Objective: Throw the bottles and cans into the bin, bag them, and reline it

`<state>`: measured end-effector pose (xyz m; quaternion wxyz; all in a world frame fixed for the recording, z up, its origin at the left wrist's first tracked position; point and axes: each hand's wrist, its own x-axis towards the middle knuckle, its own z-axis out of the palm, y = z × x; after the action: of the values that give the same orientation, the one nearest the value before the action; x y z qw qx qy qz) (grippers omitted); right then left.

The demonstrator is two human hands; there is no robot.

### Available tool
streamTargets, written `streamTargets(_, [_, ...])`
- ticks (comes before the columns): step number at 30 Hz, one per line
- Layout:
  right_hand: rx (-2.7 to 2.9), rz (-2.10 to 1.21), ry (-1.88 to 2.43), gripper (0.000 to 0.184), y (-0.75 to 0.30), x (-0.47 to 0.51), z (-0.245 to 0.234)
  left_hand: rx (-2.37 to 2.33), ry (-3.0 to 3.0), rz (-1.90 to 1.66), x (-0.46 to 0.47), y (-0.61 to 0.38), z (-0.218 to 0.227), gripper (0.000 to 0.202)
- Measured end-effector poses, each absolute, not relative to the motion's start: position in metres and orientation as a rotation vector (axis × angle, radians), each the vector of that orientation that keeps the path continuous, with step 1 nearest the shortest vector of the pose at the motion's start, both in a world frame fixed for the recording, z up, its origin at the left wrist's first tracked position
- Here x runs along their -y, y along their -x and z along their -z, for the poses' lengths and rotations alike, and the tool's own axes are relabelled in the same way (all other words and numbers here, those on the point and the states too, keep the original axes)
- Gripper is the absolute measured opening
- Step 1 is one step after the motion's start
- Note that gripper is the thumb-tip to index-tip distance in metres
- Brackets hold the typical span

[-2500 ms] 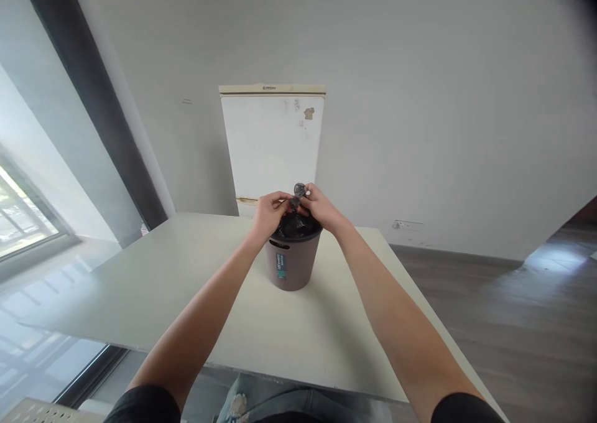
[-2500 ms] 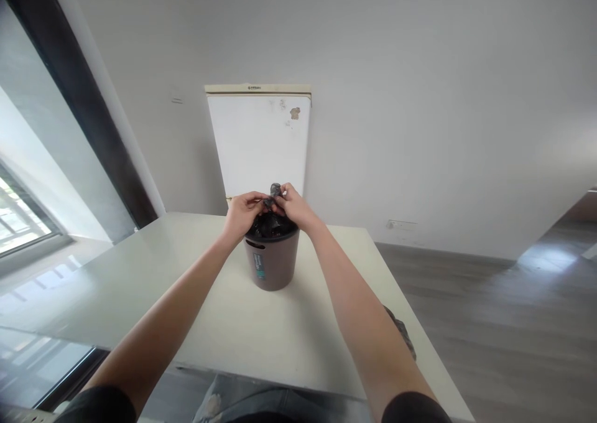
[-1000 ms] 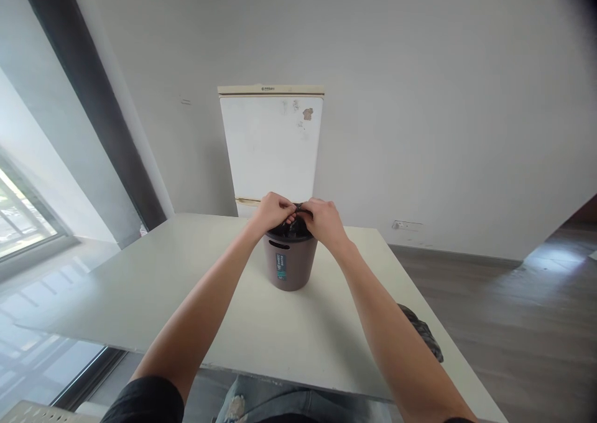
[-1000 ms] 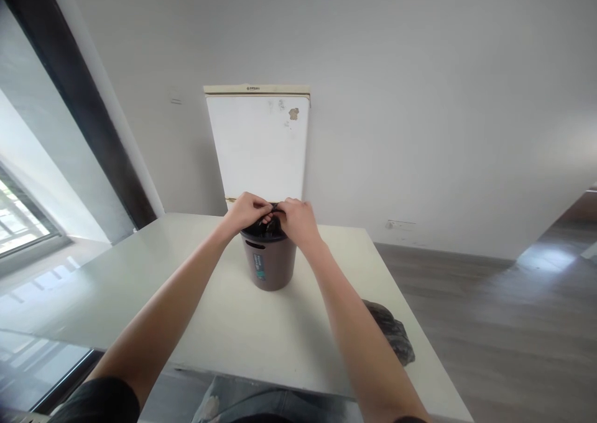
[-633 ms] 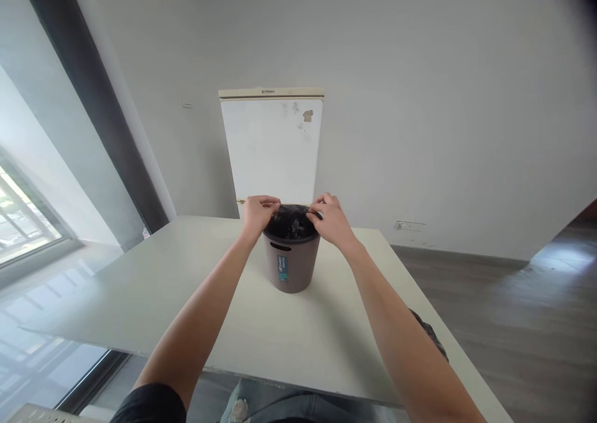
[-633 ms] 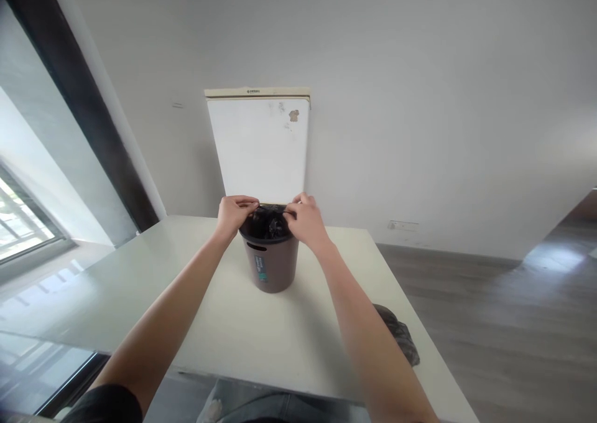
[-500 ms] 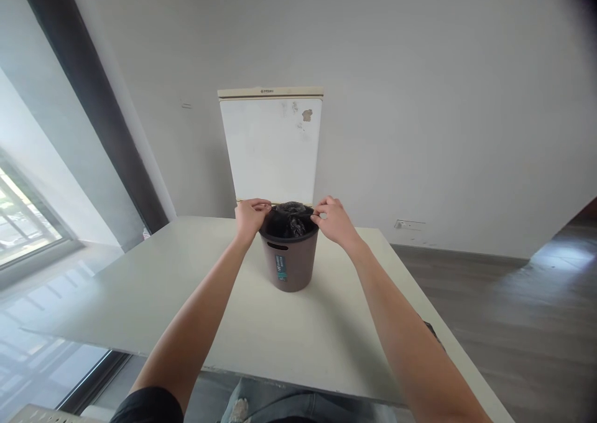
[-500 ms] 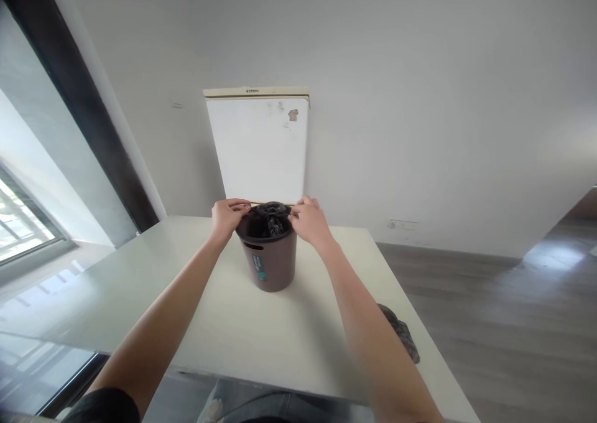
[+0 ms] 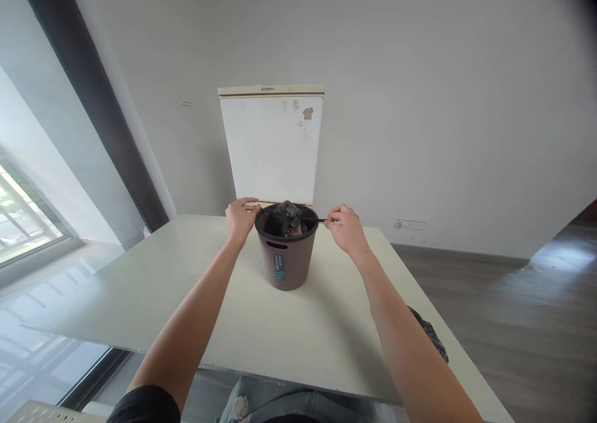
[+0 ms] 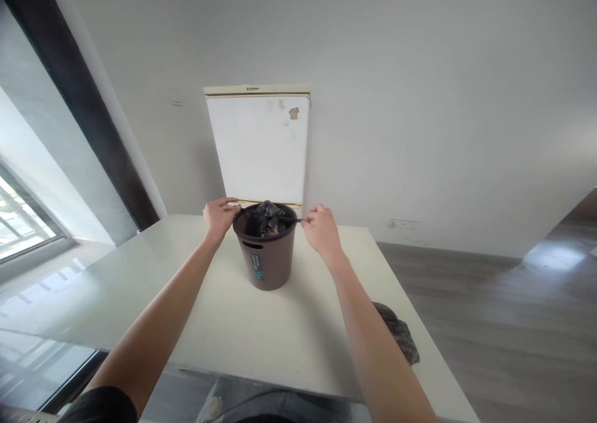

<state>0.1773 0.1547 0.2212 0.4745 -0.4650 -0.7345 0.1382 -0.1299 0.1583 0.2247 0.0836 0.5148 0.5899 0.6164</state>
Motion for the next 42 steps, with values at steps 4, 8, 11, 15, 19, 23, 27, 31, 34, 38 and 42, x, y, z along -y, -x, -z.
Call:
streamTargets(4, [1.801, -0.395, 0.993, 0.021, -0.167, -0.146, -0.24, -1.666, -1.643, -1.911, -0.148, 0.117, -0.238, 0.024])
streamTargets(8, [1.901, -0.563, 0.827, 0.019, -0.132, -0.143, -0.261, -1.433, -1.848, -1.964, -0.138, 0.092, -0.255, 0.022])
streamTargets(11, [2.026, -0.687, 0.812, 0.019, -0.105, -0.15, -0.265, -1.303, -1.951, -1.935, -0.135, 0.076, -0.259, 0.018])
streamTargets(15, [2.011, -0.84, 0.765, 0.022, -0.089, -0.163, -0.26, -1.215, -2.004, -1.966, -0.133, 0.076, -0.257, 0.022])
streamTargets(19, [1.954, -0.864, 0.722, 0.022, -0.09, -0.168, -0.259, -1.198, -1.767, -2.242, -0.136, 0.105, -0.232, 0.036])
streamTargets(23, [1.906, -0.88, 0.684, 0.023, -0.09, -0.17, -0.266, -1.213, -1.361, -1.952, -0.148, 0.135, -0.164, 0.054])
streamTargets(27, [1.772, -0.869, 0.53, 0.024, -0.083, -0.174, -0.274, -1.114, -1.223, -1.654, -0.156, 0.143, -0.095, 0.07])
streamTargets(31, [1.576, -0.874, 0.27, 0.029, -0.076, -0.18, -0.286, -1.114, -1.195, -1.57, -0.156, 0.143, -0.058, 0.078])
streamTargets(34, [1.429, -0.837, 0.1, 0.034, -0.074, -0.182, -0.303, -1.139, -1.187, -1.513, -0.153, 0.146, -0.042, 0.077])
streamTargets(38, [1.302, -0.742, -0.056, 0.038, -0.086, -0.178, -0.337, -1.166, -1.205, -1.433, -0.149, 0.152, -0.03, 0.064])
streamTargets(42, [1.153, -0.654, -0.182, 0.031, -0.126, -0.176, -0.372, -1.156, -1.208, -1.418, -0.147, 0.155, -0.027, 0.062])
